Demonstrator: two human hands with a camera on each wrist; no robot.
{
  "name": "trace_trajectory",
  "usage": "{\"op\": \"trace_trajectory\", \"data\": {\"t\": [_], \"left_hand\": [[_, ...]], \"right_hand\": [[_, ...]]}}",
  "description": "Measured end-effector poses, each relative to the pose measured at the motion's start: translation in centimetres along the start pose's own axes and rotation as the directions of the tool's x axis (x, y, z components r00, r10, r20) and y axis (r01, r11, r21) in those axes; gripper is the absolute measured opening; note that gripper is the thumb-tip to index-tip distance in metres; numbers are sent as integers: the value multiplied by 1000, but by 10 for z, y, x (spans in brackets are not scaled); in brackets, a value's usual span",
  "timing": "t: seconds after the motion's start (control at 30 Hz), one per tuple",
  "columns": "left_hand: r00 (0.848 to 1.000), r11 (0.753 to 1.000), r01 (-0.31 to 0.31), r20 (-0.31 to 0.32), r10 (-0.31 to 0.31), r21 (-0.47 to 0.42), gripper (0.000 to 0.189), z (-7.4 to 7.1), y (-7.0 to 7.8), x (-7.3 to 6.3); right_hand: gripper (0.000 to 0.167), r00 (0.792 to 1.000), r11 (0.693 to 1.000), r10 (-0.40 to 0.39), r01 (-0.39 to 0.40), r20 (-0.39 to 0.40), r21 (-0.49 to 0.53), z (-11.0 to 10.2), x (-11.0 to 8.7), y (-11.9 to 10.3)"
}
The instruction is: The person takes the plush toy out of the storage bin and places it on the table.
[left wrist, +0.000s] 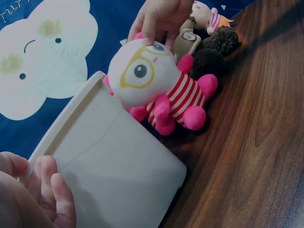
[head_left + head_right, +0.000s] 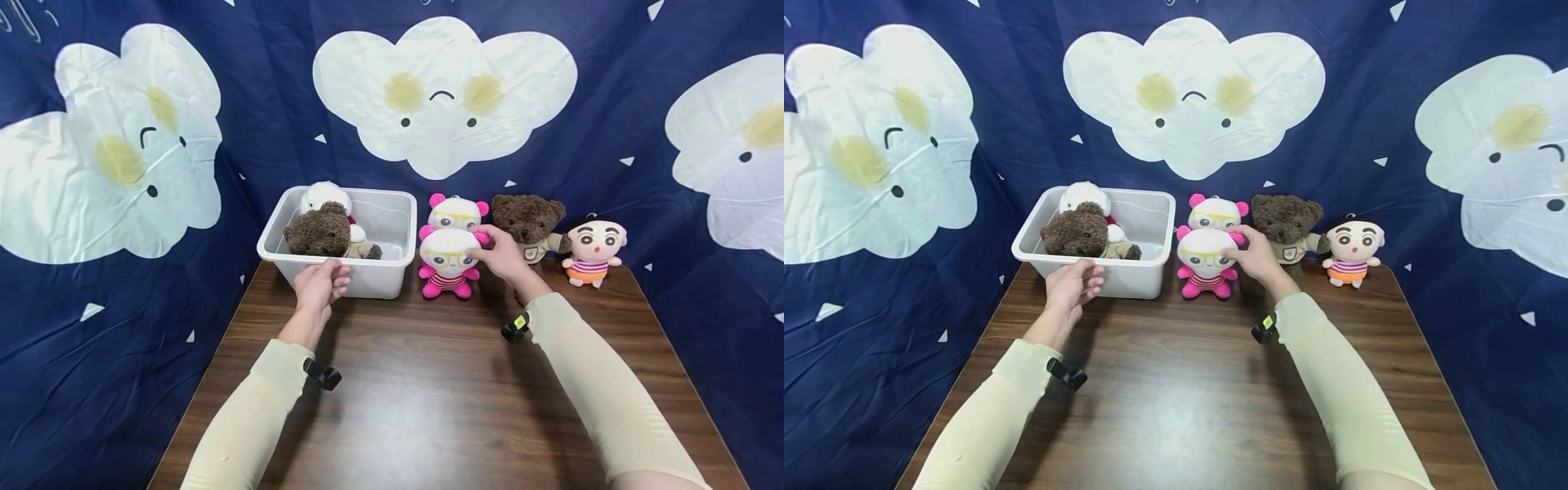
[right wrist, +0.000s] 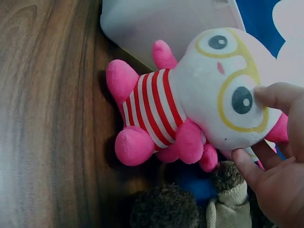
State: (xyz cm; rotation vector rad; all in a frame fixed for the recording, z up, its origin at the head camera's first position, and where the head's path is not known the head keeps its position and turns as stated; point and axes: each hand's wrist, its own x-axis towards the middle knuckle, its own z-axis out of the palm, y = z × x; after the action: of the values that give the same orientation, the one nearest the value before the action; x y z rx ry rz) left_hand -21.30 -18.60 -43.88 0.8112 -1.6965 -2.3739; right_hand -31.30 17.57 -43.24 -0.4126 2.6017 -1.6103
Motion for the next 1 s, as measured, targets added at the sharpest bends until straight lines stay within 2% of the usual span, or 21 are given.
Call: {"op": "trace_trajectory", "data": {"t": [0.1,0.4,0.73,1.0], "left_hand": [[1000,1000,-3,-5,4,7,14,-1,0,0],[1000,1000,-4,-2,4,12,15,0,-3,2],[1000,1000,-3,1,3,15,16,-1,-1,3],[1000,1000,19,14,-19,-7,14,-2,0,-1]], "right_hand": [[53,1000,1000,-11,11,-29,-7,6,17,16],[66,998,1000,4,-5,-68,-10,12,23,8],[64,997,992,-30,22,-67,-121,3,32,-15],[61,994,984,-104,96,-42,-149,12,47,-51]]}}
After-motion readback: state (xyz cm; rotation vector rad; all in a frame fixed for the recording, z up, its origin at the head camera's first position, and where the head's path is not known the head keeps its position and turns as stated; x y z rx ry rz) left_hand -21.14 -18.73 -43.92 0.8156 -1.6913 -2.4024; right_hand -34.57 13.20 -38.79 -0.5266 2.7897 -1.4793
